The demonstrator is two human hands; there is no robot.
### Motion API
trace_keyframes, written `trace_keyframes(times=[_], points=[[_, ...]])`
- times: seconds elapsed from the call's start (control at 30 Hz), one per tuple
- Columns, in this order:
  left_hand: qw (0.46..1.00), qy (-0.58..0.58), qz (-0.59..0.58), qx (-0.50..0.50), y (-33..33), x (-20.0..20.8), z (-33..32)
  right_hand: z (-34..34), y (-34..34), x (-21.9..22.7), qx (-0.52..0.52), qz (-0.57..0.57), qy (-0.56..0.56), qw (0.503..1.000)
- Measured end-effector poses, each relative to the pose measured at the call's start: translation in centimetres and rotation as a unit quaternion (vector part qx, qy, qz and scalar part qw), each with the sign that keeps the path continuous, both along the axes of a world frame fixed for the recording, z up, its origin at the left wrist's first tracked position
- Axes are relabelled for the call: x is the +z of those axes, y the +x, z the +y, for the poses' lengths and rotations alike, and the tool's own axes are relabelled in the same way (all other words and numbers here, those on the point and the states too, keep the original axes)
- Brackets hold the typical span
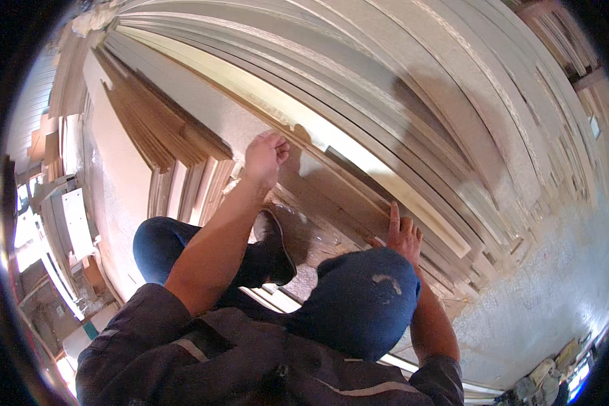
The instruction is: The person sorts through a stack of wooden planks, selecting specific pieces. They then use a red marker to mark a plank and a calculator to perform calculations before moving a large sheet of plywood.
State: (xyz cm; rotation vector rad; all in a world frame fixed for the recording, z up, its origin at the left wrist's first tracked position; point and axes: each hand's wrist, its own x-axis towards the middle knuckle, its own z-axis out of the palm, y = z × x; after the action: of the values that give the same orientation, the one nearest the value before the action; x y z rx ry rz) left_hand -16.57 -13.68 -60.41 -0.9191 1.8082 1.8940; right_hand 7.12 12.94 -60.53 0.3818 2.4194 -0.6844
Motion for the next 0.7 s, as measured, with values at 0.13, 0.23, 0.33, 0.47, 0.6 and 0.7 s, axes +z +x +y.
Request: trace_keyframes(times=[0.13,0.23,0.33,0.47,0.6,0.7], points=[[0.973,-0.176,0.097,0.117,-0.7,-0.8,0.9,2.7,-1.1,2.0,-0.018,-0.007,-0.026,0.999],[0.944,-0.269,0.06,0.183,-4.5,3.3,1.0,6.8,-1.6,7.7,-0.001,0.077,0.037,0.996],[0.968,0.099,0.108,0.202,-7.6,3.5,-1.9,12.3,2.3,10.1,0.026,0.212,0.034,0.976],[0.965,0.129,0.012,0.23,-8.3,6.1,0.4,14.7,8.2,10.6,-0.042,0.222,0.071,0.972],[0.959,0.155,0.017,0.236,-6.6,9.4,3.3,15.6,11.1,5.0,-0.075,0.25,0.064,0.963],[0.961,0.171,0.052,0.21,-6.7,11.8,3.4,15.3,11.2,5.0,-0.109,0.245,0.053,0.962]])
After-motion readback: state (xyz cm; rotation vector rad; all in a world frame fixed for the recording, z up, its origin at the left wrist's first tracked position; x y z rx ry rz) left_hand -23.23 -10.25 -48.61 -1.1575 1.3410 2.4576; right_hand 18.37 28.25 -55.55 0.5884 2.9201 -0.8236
